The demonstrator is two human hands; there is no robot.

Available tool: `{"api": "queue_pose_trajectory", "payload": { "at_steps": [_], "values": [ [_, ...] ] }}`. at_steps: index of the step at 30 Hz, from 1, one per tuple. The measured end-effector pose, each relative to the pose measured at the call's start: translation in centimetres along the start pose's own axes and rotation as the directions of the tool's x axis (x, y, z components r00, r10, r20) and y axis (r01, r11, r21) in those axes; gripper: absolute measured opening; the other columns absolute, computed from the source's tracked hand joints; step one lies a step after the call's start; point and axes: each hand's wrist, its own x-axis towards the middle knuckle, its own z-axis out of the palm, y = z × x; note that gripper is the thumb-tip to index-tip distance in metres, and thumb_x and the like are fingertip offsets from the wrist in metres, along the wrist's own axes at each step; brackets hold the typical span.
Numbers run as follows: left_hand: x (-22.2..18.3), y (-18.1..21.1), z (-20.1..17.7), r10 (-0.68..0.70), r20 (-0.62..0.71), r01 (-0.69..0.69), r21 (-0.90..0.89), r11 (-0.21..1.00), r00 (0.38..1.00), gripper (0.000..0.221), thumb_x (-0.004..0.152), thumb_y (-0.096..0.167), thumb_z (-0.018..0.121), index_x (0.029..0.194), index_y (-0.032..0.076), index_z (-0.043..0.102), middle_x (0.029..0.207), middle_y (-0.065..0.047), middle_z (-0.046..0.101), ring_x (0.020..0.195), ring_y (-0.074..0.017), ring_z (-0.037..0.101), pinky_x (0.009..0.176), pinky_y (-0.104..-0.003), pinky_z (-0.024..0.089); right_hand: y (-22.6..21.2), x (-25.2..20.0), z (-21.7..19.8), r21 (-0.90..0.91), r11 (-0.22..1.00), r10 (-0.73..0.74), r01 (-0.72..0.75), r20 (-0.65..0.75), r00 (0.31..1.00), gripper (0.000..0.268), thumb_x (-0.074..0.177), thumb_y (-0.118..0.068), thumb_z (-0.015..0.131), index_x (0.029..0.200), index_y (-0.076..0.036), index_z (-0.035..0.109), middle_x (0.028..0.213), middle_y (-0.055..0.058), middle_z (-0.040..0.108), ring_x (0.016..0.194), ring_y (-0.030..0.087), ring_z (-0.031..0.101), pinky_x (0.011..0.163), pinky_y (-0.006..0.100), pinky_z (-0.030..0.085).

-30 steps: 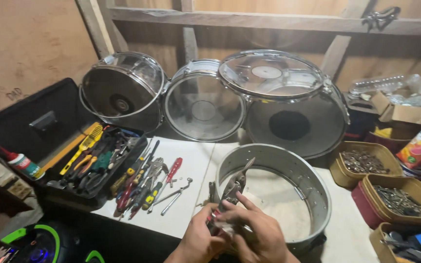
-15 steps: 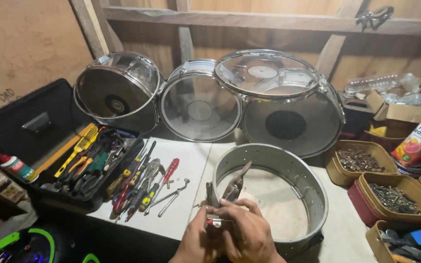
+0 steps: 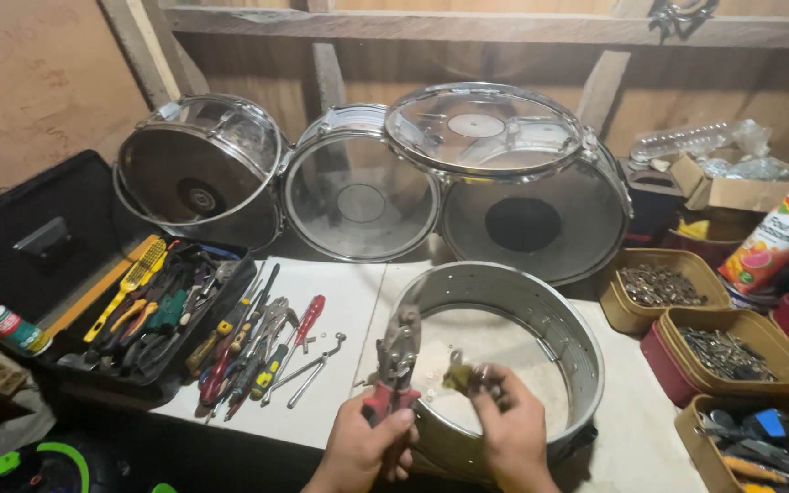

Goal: Repairing a drum shell by adjusting hardware components using pliers

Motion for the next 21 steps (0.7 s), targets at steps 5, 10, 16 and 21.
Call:
{"api": "queue_pose_trajectory", "payload": {
  "at_steps": [5, 10, 16, 21],
  "values": [
    [0.3, -3.0, -0.9, 0.007, 0.243, 0.071, -0.309, 0.949, 0.97, 0.045, 0.082, 0.011, 0.075, 0.119, -0.013, 0.066, 0.103, -0.035, 0.076, 0.089, -0.0437, 0.075, 0.085, -0.051, 0.064, 2.6, 3.0, 1.2, 0.794, 0.589, 0.105, -0.154, 0.114, 0.988, 0.021, 0.092, 0.007, 0.059, 0.111, 0.015, 0.062, 0.105, 0.033, 0.07, 0.095, 0.042, 0.07, 0.099, 0.048, 0.057],
    [0.2, -8.0, -1.8, -0.028, 0.453, 0.263, -0.465, 0.845, 0.891, 0.029, 0.071, -0.013, 0.079, 0.096, -0.008, 0.066, 0.122, -0.033, 0.07, 0.111, -0.0496, 0.074, 0.105, -0.06, 0.056, 0.9, 2.4, 0.3, 0.819, 0.51, 0.198, -0.265, 0.187, 0.962, 0.027, 0.094, 0.007, 0.056, 0.119, 0.014, 0.062, 0.104, 0.034, 0.07, 0.096, 0.04, 0.069, 0.099, 0.047, 0.056],
    [0.2, -7.0, 0.6, -0.108, 0.463, 0.254, -0.266, 0.93, 0.88, 0.033, 0.073, -0.004, 0.082, 0.103, -0.016, 0.073, 0.12, -0.025, 0.075, 0.108, -0.0326, 0.072, 0.099, -0.04, 0.055, 0.0, 1.7, 0.0, 0.811, 0.526, 0.195, -0.254, 0.176, 0.965, 0.021, 0.09, 0.0, 0.066, 0.111, -0.002, 0.067, 0.092, 0.016, 0.073, 0.067, 0.027, 0.068, 0.059, 0.035, 0.054],
    [1.2, -9.1, 0.5, -0.407, 0.502, 0.605, -0.334, 0.723, 0.763, 0.051, 0.095, 0.001, 0.057, 0.142, -0.02, 0.056, 0.133, -0.028, 0.069, 0.083, -0.0112, 0.064, 0.071, -0.014, 0.046, -1.9, 0.5, -0.4, 0.852, 0.437, 0.275, -0.289, 0.179, 0.945, 0.027, 0.096, 0.005, 0.053, 0.123, 0.01, 0.058, 0.106, 0.037, 0.069, 0.098, 0.045, 0.07, 0.084, 0.05, 0.058]
  ]
}}
